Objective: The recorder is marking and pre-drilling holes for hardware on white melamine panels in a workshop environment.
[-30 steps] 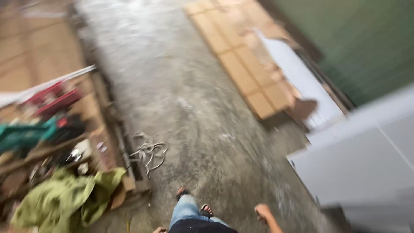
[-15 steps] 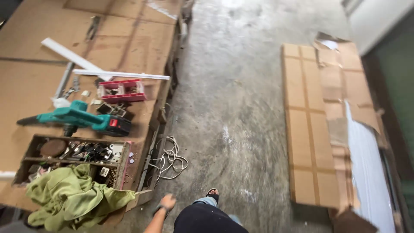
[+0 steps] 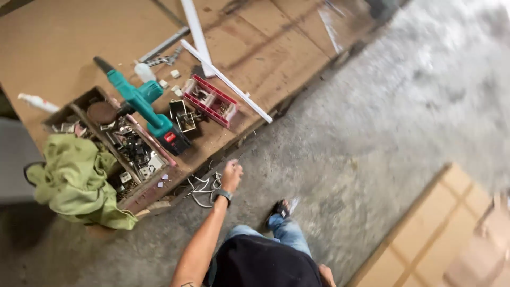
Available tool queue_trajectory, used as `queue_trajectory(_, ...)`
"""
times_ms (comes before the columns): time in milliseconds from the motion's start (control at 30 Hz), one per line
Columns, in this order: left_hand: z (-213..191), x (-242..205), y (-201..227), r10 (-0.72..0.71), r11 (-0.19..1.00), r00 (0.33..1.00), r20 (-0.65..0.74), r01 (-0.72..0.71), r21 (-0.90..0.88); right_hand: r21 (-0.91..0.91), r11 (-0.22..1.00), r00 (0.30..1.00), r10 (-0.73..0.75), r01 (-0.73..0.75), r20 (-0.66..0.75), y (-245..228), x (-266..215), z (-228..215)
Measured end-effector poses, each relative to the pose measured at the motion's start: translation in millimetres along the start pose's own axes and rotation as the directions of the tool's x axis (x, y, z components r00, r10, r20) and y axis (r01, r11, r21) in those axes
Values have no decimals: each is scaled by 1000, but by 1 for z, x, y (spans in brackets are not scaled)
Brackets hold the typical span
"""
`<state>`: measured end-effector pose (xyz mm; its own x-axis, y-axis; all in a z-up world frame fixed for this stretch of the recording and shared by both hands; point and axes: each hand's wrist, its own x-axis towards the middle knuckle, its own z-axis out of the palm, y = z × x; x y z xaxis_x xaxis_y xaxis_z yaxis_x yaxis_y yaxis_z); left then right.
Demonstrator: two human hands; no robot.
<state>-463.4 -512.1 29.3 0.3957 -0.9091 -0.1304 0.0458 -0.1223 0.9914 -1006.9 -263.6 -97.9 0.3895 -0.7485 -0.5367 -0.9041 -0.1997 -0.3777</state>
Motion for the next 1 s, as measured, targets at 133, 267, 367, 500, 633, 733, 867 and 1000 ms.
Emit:
queue_trajectory(133,-10,101,71,-21,1000,891,-453,10,-28,420,829,824,501,-369,-266,27,243,-185)
queue_trajectory(267,-18,175,44,310,932,693,-651,-88,351,188,980,839,54,58,-542,-147,371,-443)
queue_trajectory(367,-12,173,189,-460,882,791,-404,354,-311,130,942,744,-155,310,-650,-333,420,-562)
queue_trajectory(500,-2,201,168,-261,899,703,-662,427,99,98,810,734,-464,578,-497,-463,499,-581)
queue_trajectory(633,11,230,164,197,876,693,-693,193,443,-78,771,722,-622,632,-302,-512,582,-530)
queue_trajectory(733,16,247,199,21,958,799,-601,157,241,-67,822,796,-565,565,-217,-537,533,-540)
queue_trajectory(867,16,244,229,-50,963,837,-545,186,197,15,783,739,-580,622,-342,-504,523,-552)
queue_trajectory(1000,15,249,207,-55,909,822,-567,277,313,112,848,832,-469,518,-296,-470,490,-594)
